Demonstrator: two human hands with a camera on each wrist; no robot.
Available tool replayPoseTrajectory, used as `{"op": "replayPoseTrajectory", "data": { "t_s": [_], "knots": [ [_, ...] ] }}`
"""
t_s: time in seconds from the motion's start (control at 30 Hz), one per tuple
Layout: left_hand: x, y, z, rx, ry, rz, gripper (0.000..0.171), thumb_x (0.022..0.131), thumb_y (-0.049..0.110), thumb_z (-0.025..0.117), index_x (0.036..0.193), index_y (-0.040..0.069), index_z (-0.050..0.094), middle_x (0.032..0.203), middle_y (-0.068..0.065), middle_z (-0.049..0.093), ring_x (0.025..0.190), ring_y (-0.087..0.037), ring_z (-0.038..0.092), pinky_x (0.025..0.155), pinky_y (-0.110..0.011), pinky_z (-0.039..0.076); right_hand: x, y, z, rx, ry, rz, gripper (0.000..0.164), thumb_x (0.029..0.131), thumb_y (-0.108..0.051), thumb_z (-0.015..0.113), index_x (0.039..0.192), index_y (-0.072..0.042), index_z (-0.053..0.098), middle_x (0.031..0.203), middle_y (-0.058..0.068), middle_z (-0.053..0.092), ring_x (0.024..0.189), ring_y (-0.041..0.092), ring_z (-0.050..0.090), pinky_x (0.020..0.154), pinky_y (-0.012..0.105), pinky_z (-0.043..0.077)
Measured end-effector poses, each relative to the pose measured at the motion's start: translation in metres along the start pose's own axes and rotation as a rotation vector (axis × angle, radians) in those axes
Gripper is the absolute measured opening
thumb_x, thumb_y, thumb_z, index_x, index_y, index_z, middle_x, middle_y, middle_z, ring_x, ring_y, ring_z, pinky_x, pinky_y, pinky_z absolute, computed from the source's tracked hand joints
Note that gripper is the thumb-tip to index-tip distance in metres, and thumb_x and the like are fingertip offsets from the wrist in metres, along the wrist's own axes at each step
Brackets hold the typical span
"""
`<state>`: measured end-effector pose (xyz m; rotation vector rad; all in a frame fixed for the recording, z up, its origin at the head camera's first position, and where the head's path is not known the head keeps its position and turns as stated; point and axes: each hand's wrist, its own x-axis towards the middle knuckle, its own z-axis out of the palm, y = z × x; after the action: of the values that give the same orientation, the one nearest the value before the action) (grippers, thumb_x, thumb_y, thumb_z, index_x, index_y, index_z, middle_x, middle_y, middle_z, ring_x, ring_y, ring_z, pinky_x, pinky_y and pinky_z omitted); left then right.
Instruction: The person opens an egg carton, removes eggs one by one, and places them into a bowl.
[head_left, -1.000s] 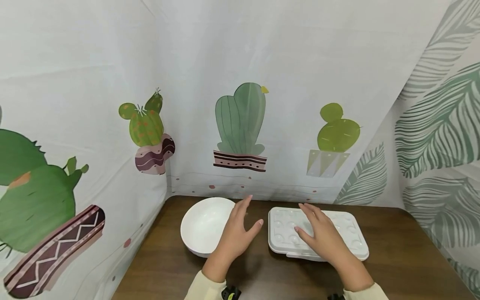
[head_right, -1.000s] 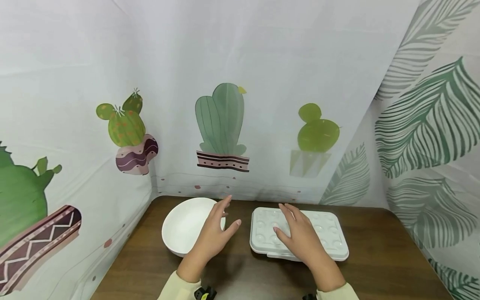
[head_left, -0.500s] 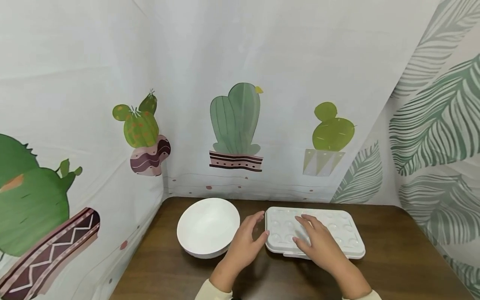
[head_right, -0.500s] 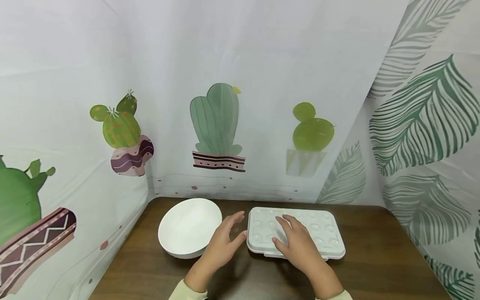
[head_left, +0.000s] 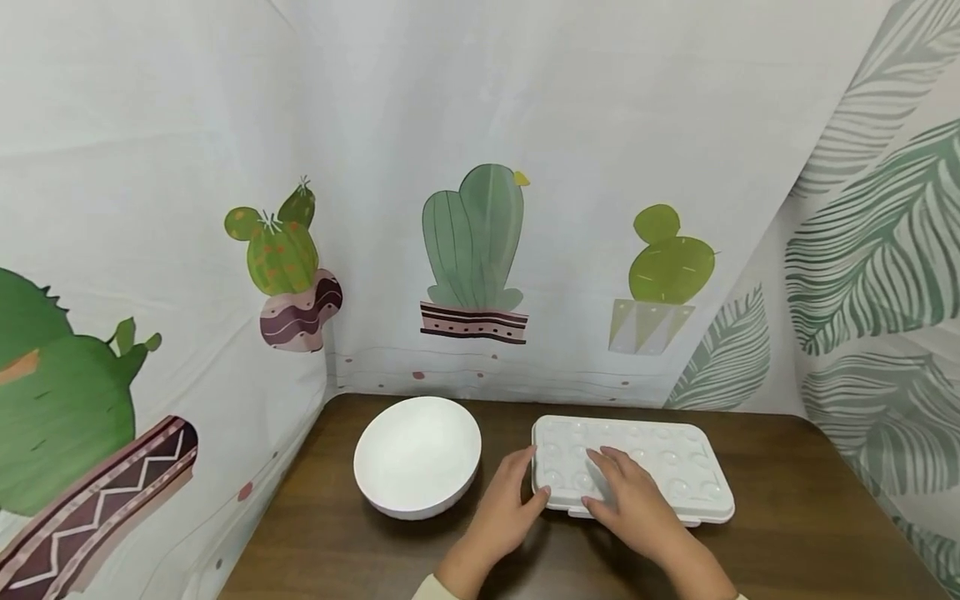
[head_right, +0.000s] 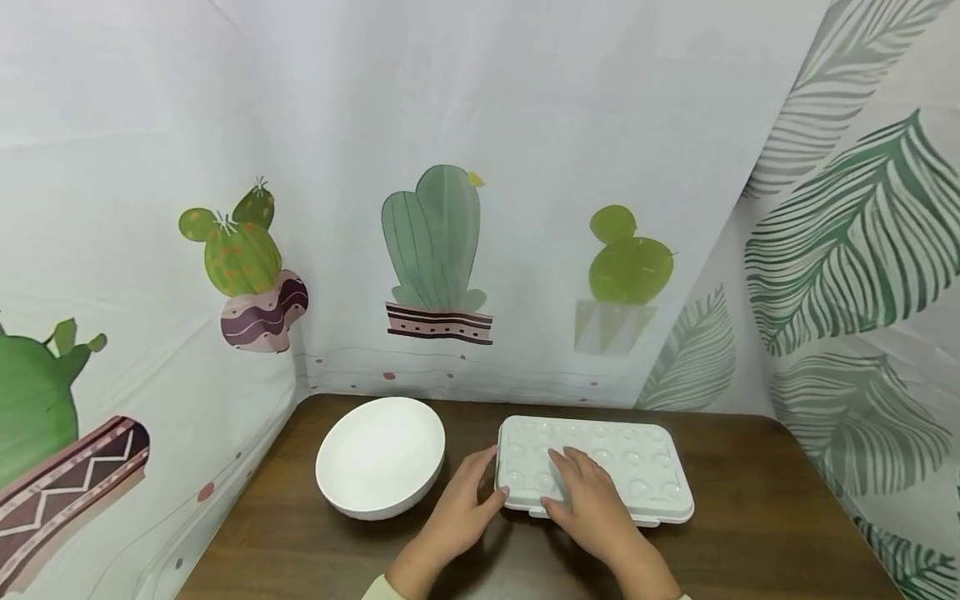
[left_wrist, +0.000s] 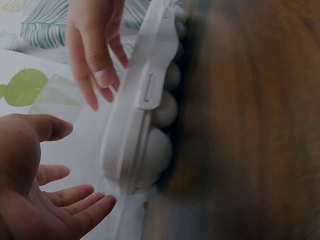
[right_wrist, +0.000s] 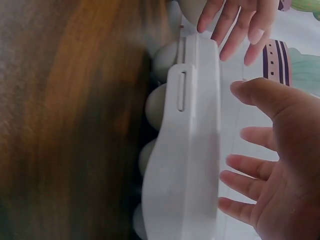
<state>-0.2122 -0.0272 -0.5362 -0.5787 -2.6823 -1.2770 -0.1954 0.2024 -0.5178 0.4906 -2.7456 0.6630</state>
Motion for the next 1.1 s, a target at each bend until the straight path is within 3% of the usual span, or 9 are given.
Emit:
{"op": "replayPoseTrajectory", "data": {
  "t_s": [0.17,0.3,0.6,0.7,0.9,0.97,1.1],
  "knots": [
    [-0.001,-0.003,0.009,-0.063,-0.029,-0.050,0.069,0.099,0.035,0.061,0.156,0.005,0.035,0.158,-0.021,0.039,0.144,-0.037,0.043,0.115,-0.057,0.037,0.000,0.004,0.008,-0.002,0.007,0.003,0.075,0.084,-0.034,0.081,0.147,-0.009,0.051,0.149,0.022,0.049,0.134,0.045,0.050,0.108,0.064,0.039],
    [0.000,-0.006,0.019,-0.125,-0.045,-0.080,0.071,0.100,0.039,0.058,0.157,0.005,0.032,0.160,-0.020,0.037,0.146,-0.037,0.039,0.117,-0.058,0.034,0.000,0.006,0.013,-0.016,-0.005,0.009,0.078,0.083,-0.037,0.081,0.149,-0.009,0.049,0.149,0.023,0.048,0.136,0.045,0.048,0.111,0.067,0.034],
    [0.001,-0.013,0.034,-0.222,-0.046,-0.126,0.077,0.101,0.042,0.057,0.160,0.006,0.024,0.165,-0.017,0.027,0.150,-0.035,0.031,0.119,-0.058,0.031,-0.002,0.005,0.024,-0.127,-0.011,0.002,0.083,0.075,-0.039,0.086,0.145,-0.008,0.053,0.147,0.027,0.050,0.139,0.046,0.046,0.109,0.072,0.032],
    [0.003,-0.015,0.036,-0.290,-0.046,-0.159,0.079,0.101,0.042,0.057,0.161,0.007,0.019,0.166,-0.019,0.023,0.151,-0.037,0.028,0.116,-0.054,0.037,-0.001,0.003,0.027,-0.167,-0.024,0.005,0.084,0.074,-0.041,0.086,0.145,-0.010,0.054,0.148,0.027,0.049,0.139,0.047,0.044,0.109,0.073,0.032],
    [0.006,-0.021,0.041,-0.387,-0.015,-0.213,0.076,0.100,0.040,0.059,0.161,0.009,0.024,0.162,-0.021,0.031,0.148,-0.038,0.034,0.108,-0.048,0.047,-0.001,0.000,0.030,-0.224,-0.045,0.007,0.086,0.074,-0.041,0.087,0.146,-0.008,0.053,0.149,0.027,0.047,0.140,0.047,0.042,0.109,0.073,0.032],
    [0.006,-0.024,0.044,-0.425,0.001,-0.220,0.074,0.100,0.038,0.060,0.160,0.008,0.027,0.159,-0.023,0.035,0.142,-0.037,0.042,0.106,-0.045,0.050,-0.001,-0.001,0.031,-0.244,-0.040,0.002,0.087,0.073,-0.041,0.087,0.146,-0.008,0.052,0.149,0.028,0.047,0.140,0.047,0.042,0.109,0.073,0.032],
    [0.007,-0.031,0.049,-0.548,0.023,-0.246,0.071,0.099,0.030,0.063,0.158,0.008,0.032,0.152,-0.026,0.041,0.125,-0.030,0.059,0.093,-0.027,0.055,-0.001,-0.002,0.031,-0.270,-0.028,-0.017,0.089,0.072,-0.040,0.088,0.145,-0.006,0.052,0.147,0.030,0.047,0.139,0.049,0.043,0.107,0.073,0.034]
  ]
}}
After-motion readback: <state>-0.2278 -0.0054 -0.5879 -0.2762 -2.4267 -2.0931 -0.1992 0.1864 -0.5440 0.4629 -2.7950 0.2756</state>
